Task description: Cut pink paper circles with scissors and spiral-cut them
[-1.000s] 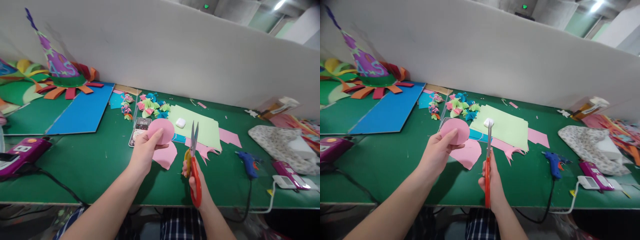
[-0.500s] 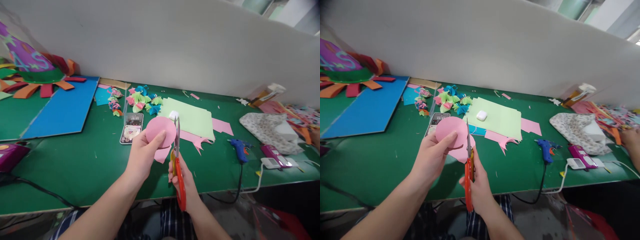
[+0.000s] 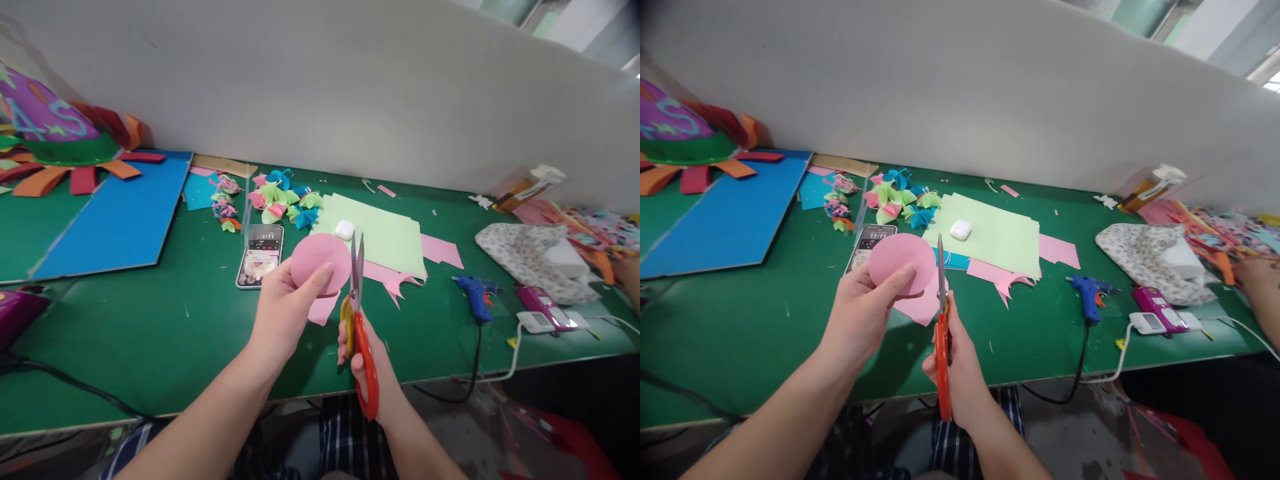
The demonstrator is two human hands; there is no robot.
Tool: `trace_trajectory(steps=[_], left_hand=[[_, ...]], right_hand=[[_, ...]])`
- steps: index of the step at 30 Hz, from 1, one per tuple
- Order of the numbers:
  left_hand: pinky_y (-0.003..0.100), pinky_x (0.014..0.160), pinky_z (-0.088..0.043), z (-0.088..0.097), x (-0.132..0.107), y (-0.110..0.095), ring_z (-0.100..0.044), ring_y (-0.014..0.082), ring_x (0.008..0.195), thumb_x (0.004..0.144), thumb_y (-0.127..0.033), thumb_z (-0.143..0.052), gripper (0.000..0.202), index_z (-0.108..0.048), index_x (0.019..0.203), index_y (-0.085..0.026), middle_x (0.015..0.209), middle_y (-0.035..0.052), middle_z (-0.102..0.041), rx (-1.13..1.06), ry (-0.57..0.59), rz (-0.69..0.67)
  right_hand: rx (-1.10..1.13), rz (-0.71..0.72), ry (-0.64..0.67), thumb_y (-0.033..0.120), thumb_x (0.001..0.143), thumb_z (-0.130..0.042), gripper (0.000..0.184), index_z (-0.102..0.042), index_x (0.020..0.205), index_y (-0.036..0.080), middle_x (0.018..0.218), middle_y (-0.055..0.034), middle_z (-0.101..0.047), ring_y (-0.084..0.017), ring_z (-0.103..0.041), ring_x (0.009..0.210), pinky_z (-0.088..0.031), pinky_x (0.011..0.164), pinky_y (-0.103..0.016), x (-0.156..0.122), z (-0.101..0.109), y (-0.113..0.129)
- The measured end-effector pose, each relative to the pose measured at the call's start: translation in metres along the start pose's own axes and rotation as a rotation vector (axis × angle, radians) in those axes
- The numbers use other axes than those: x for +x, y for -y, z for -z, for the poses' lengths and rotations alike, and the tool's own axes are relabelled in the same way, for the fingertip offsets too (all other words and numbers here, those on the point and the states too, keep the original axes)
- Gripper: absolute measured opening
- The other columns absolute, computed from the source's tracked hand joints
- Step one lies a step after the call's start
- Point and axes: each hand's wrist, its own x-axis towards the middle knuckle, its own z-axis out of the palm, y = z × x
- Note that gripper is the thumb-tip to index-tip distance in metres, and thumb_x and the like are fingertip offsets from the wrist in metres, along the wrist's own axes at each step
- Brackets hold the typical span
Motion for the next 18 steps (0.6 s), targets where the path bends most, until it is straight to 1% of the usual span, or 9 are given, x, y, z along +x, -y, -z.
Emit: trace_trajectory(steps=[3,6,8,10,12,14,16,18], left_hand=[[0.024,0.068,-0.059,-0.0004,-0.0005,0.0008,-0.07,0.0168,0.075,0.074,-0.04,-0.085,0.029,-0.079,0.091,-0.017,0.084,0.0048,-0.078,0.014,0.003,-0.005],[0.025,0.067,-0.059,-0.0011,-0.001,0.0016,-0.071,0.0191,0.077,0.074,-0.04,-0.085,0.029,-0.079,0.091,-0.017,0.085,0.0053,-0.079,0.029,-0.002,-0.003],[0.026,0.066,-0.058,-0.0015,-0.0015,0.0021,-0.071,0.02,0.078,0.074,-0.04,-0.085,0.029,-0.079,0.09,-0.017,0.085,0.0054,-0.079,0.033,-0.009,-0.003],[0.026,0.066,-0.059,-0.0017,-0.0018,0.0024,-0.071,0.0198,0.077,0.074,-0.04,-0.085,0.028,-0.078,0.089,-0.017,0.084,0.0054,-0.079,0.035,-0.015,-0.005],[0.027,0.067,-0.059,-0.0017,-0.002,0.0025,-0.07,0.019,0.075,0.074,-0.04,-0.084,0.028,-0.078,0.088,-0.017,0.083,0.005,-0.078,0.034,-0.024,-0.01],[0.027,0.067,-0.059,-0.0017,-0.0021,0.0026,-0.069,0.0179,0.072,0.075,-0.04,-0.083,0.028,-0.077,0.089,-0.016,0.079,0.0041,-0.076,0.035,-0.038,-0.017],[0.027,0.068,-0.058,-0.0022,-0.002,0.003,-0.068,0.0172,0.07,0.077,-0.041,-0.082,0.029,-0.077,0.09,-0.016,0.077,0.0037,-0.075,0.032,-0.057,-0.032],[0.026,0.069,-0.057,-0.0033,-0.002,0.0036,-0.069,0.0173,0.073,0.078,-0.041,-0.081,0.028,-0.077,0.089,-0.015,0.078,0.0041,-0.075,0.03,-0.077,-0.051]], right_hand=[[0.084,-0.072,-0.045,0.081,0.072,-0.068,0.073,-0.064,0.12,0.027,0.075,0.0019,-0.047,-0.012,-0.041,0.055,-0.042,0.048,-0.027,-0.0013,-0.0047,0.001],[0.107,-0.094,-0.043,0.078,0.073,-0.07,0.076,-0.06,0.13,0.028,0.077,0.0017,-0.048,-0.012,-0.042,0.055,-0.04,0.047,-0.026,-0.0013,-0.006,-0.0004],[0.106,-0.094,-0.033,0.078,0.074,-0.069,0.075,-0.06,0.131,0.028,0.077,0.0015,-0.048,-0.013,-0.043,0.056,-0.039,0.047,-0.026,-0.0008,-0.0062,-0.0005],[0.11,-0.091,-0.037,0.077,0.075,-0.069,0.072,-0.062,0.127,0.029,0.075,0.0019,-0.048,-0.012,-0.042,0.055,-0.039,0.047,-0.026,-0.0002,-0.0069,0.0007],[0.125,-0.099,-0.047,0.078,0.075,-0.068,0.066,-0.066,0.116,0.027,0.073,0.0022,-0.047,-0.012,-0.042,0.054,-0.04,0.048,-0.026,0.0003,-0.0079,0.0023],[0.147,-0.125,-0.052,0.08,0.074,-0.067,0.064,-0.068,0.107,0.025,0.072,0.0023,-0.046,-0.012,-0.042,0.053,-0.041,0.047,-0.027,0.0,-0.009,0.0024],[0.158,-0.147,-0.055,0.081,0.07,-0.07,0.068,-0.068,0.108,0.025,0.071,0.0028,-0.046,-0.012,-0.043,0.052,-0.042,0.046,-0.027,-0.0015,-0.0095,-0.0002],[0.151,-0.138,-0.048,0.08,0.064,-0.075,0.077,-0.065,0.118,0.027,0.072,0.0034,-0.046,-0.011,-0.043,0.053,-0.043,0.047,-0.027,-0.0039,-0.0096,-0.005]])
